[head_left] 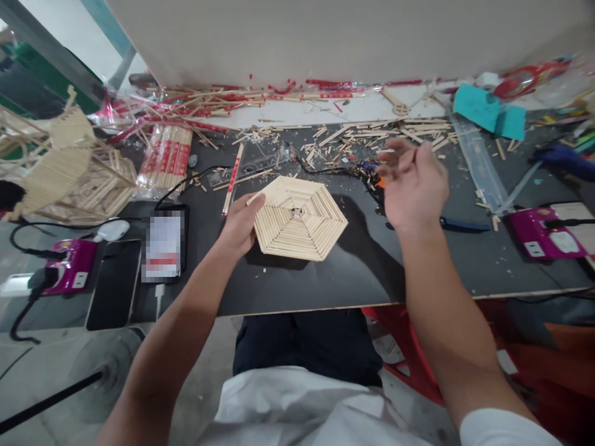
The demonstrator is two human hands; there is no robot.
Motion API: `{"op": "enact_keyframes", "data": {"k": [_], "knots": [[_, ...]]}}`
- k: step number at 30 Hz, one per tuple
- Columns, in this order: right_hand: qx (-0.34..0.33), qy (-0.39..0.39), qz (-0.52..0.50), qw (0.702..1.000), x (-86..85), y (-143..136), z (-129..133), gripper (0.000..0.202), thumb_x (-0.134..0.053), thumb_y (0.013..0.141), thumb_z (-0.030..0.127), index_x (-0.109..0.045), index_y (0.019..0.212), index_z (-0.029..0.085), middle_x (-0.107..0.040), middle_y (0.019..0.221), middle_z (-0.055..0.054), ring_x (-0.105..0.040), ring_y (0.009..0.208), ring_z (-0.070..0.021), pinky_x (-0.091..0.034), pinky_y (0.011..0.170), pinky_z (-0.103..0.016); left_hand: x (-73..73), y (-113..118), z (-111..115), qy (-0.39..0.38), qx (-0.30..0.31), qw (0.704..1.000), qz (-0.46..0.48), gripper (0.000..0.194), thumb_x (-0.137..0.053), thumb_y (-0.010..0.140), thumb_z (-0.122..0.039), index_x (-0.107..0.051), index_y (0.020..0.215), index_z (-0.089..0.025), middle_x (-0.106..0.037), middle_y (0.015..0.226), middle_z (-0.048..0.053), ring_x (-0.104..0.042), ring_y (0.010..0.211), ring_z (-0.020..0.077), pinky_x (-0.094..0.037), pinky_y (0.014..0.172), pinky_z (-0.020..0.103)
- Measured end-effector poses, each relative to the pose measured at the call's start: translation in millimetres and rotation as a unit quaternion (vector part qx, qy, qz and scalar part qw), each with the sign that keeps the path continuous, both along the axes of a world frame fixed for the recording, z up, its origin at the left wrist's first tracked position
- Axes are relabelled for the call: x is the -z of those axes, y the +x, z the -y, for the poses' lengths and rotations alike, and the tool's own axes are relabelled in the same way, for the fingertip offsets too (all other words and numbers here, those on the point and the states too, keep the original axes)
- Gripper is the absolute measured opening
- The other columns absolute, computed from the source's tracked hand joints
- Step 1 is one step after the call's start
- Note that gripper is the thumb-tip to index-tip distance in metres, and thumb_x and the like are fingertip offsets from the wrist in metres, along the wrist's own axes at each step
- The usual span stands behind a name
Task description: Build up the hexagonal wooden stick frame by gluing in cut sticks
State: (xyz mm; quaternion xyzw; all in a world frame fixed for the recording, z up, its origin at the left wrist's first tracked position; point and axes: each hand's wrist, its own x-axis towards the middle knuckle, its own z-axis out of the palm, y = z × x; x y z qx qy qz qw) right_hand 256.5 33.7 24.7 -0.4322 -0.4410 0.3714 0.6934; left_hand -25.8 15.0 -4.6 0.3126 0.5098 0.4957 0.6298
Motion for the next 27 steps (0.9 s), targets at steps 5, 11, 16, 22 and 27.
{"op": "enact_keyframes", "data": {"k": [5, 11, 16, 22, 27], "knots": [[-0.231, -0.153, -0.008, 0.961, -10.1, 3, 11, 0.057, -0.065, 0.085, 0.072, -0.038, 0.063, 0.026, -0.028, 0.056, 0.004, -0.036, 0.049, -0.0133, -0.035, 0.047, -0.03, -0.8, -3, -3, 0.003, -0.057, 0.998, -0.021, 0.015, -0.074, 0.073, -0.022, -0.065, 0.084, -0.017, -0.071, 0.076, 0.005, -0.074, 0.082, 0.0244, -0.062, 0.074, 0.034], [-0.193, -0.132, 0.105, 0.967, 10.8, -7, 7, 0.055, -0.061, 0.089, 0.073, -0.048, 0.067, 0.025, -0.021, 0.052, 0.008, -0.02, 0.042, -0.0085, -0.015, 0.043, -0.027, -0.2, -6, -2, -0.001, 0.006, 0.992, -0.126, 0.028, -0.066, 0.071, -0.021, -0.064, 0.099, -0.016, -0.072, 0.078, 0.004, -0.07, 0.07, 0.0205, -0.053, 0.06, 0.028], [-0.079, -0.1, 0.346, 0.929, 29.3, -9, 4, 0.038, -0.047, 0.103, 0.057, -0.06, 0.093, 0.023, -0.051, 0.062, 0.003, -0.046, 0.05, -0.0119, -0.036, 0.052, -0.028, 2.0, -12, 1, 0.126, 0.056, 0.9, -0.414, 0.029, -0.062, 0.087, -0.036, -0.067, 0.108, -0.016, -0.076, 0.09, 0.007, -0.069, 0.08, 0.0223, -0.052, 0.073, 0.033], [-0.108, -0.159, 0.432, 0.881, 28.3, -9, 4, 0.017, -0.055, 0.095, 0.028, -0.066, 0.105, 0.018, -0.073, 0.094, -0.007, -0.065, 0.061, -0.0155, -0.052, 0.067, -0.034, -1.9, -14, 3, 0.181, 0.081, 0.847, -0.494, 0.03, -0.056, 0.094, -0.039, -0.069, 0.108, -0.015, -0.075, 0.09, 0.007, -0.068, 0.08, 0.0194, -0.05, 0.076, 0.032], [-0.125, -0.169, 0.47, 0.857, 24.0, -14, 6, 0.023, -0.058, 0.094, 0.032, -0.069, 0.108, 0.017, -0.076, 0.094, -0.01, -0.071, 0.083, -0.0231, -0.054, 0.081, -0.038, 1.7, -15, 3, 0.192, 0.114, 0.877, -0.425, 0.031, -0.053, 0.096, -0.04, -0.066, 0.108, -0.015, -0.072, 0.084, 0.005, -0.064, 0.073, 0.0159, -0.046, 0.065, 0.027]]}}
